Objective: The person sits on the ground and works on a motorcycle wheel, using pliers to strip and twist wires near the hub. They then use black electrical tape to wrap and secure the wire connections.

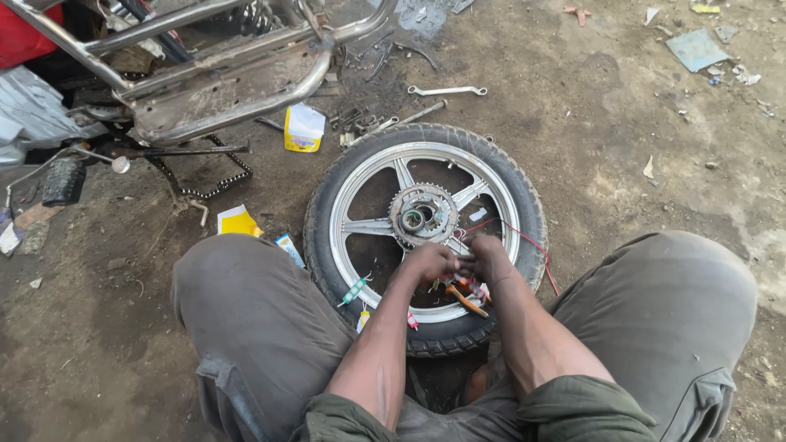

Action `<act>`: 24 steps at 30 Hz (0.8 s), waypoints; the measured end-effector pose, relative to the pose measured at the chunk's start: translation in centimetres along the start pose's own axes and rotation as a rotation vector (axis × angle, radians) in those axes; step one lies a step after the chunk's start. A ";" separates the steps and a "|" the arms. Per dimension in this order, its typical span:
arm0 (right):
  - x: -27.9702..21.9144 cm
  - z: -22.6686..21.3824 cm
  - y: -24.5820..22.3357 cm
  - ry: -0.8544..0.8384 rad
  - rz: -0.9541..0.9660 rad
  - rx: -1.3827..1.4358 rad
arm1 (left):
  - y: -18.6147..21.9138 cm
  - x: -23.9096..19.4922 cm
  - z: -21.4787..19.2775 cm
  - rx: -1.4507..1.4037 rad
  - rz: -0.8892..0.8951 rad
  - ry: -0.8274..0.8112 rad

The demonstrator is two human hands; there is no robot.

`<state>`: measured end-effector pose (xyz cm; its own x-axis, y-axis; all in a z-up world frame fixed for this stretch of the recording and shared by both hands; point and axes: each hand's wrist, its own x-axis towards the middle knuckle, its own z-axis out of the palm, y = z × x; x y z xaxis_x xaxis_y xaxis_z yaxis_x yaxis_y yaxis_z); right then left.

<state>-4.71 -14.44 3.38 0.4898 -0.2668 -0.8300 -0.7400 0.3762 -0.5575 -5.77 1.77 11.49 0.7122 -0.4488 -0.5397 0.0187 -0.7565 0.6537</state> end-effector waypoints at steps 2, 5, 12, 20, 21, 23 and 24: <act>2.7 -0.2 0.5 -0.009 0.024 0.077 | -0.3 0.6 0.8 0.057 0.021 -0.057; 6.2 -0.9 -0.4 -0.029 0.030 0.237 | -0.9 0.8 1.3 0.133 -0.003 -0.145; -0.2 -0.8 -3.8 -0.076 -0.175 0.224 | -10.6 14.5 3.2 -0.638 0.037 -0.182; -2.9 1.7 -3.6 -0.120 -0.509 -0.785 | -6.2 10.4 2.5 -0.895 -0.128 0.143; -2.2 1.6 -3.9 -0.064 -0.527 -1.048 | -5.5 9.2 2.0 -0.591 -0.121 0.049; -1.4 2.2 -3.7 0.053 -0.581 -1.007 | -6.8 9.7 3.9 -0.273 -0.186 0.052; -1.1 2.5 -3.8 0.179 -0.634 -0.960 | -7.4 10.0 4.7 0.047 -0.241 0.047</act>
<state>-1.25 -13.32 6.34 0.8820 -0.3161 -0.3496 -0.4679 -0.6761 -0.5692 -2.10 0.66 -1.23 0.7231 -0.2306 -0.6511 0.1605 -0.8607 0.4831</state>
